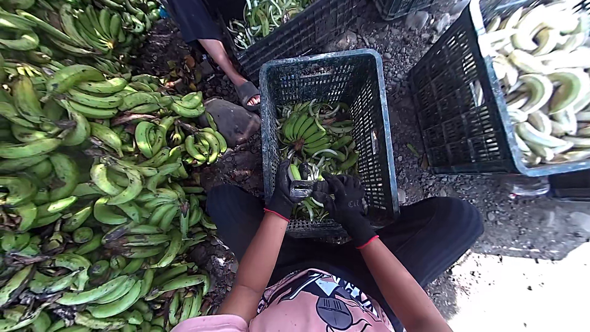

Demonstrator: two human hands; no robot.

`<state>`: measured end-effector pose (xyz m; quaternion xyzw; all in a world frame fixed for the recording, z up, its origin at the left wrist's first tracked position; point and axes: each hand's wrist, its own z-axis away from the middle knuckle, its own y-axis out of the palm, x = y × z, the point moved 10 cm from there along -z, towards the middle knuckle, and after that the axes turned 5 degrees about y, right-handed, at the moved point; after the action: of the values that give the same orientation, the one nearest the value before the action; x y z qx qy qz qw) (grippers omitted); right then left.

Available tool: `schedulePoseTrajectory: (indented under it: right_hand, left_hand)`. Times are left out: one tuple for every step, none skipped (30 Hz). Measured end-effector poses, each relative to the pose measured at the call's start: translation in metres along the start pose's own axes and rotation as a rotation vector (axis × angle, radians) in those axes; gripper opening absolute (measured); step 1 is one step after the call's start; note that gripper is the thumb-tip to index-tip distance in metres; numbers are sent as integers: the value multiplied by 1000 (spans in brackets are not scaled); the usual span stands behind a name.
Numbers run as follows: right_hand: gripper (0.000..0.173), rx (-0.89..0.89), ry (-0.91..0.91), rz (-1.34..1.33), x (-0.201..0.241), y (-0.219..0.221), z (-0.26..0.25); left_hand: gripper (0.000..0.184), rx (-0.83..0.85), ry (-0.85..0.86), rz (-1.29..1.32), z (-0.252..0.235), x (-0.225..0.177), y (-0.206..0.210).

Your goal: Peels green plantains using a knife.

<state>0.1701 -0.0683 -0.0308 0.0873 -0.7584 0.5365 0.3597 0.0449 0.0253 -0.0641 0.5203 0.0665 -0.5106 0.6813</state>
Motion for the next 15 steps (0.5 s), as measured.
schedulePoseTrajectory:
  right_hand:
    - [75,-16,-9,5,1,-2,1]
    - [73,-15,-5,16,1,-4,-1]
    - [71,-9,6,26,2,-5,-3]
    - [68,12,27,26,1,-6,-4]
    - [68,35,53,29,0,-6,-5]
    - [69,57,75,36,-1,-5,-6]
    - [69,86,104,31,-2,-4,-5]
    - [69,116,138,22,-3,-1,-3]
    - [70,139,167,8,-3,1,-2]
    - [70,127,171,-14,-1,1,1]
    - [71,121,178,-39,0,2,3]
    - [71,117,189,-59,1,3,4]
    - [72,115,203,-67,2,4,5]
    - [72,134,229,-58,1,6,5]
    - [70,175,268,-49,0,10,3]
  left_hand:
    - [44,0,-33,73,-1,5,1]
    - [47,-7,-79,160,-3,10,3]
    - [49,-21,-118,238,-3,15,5]
    - [46,-37,-128,267,-3,18,5]
    - [42,-60,-106,231,-2,16,4]
    - [39,-102,-60,159,-2,10,1]
    - [37,-142,-2,69,-1,2,-1]
    - [35,-175,52,-11,0,-8,-1]
    - [33,-180,90,-86,1,-16,0]
    - [34,-170,115,-159,3,-22,2]
    - [34,-155,138,-224,6,-27,5]
    - [36,-142,157,-286,8,-31,6]
    - [39,-146,180,-356,10,-35,7]
    - [43,-174,212,-440,13,-39,5]
    - [49,-210,246,-533,17,-41,2]
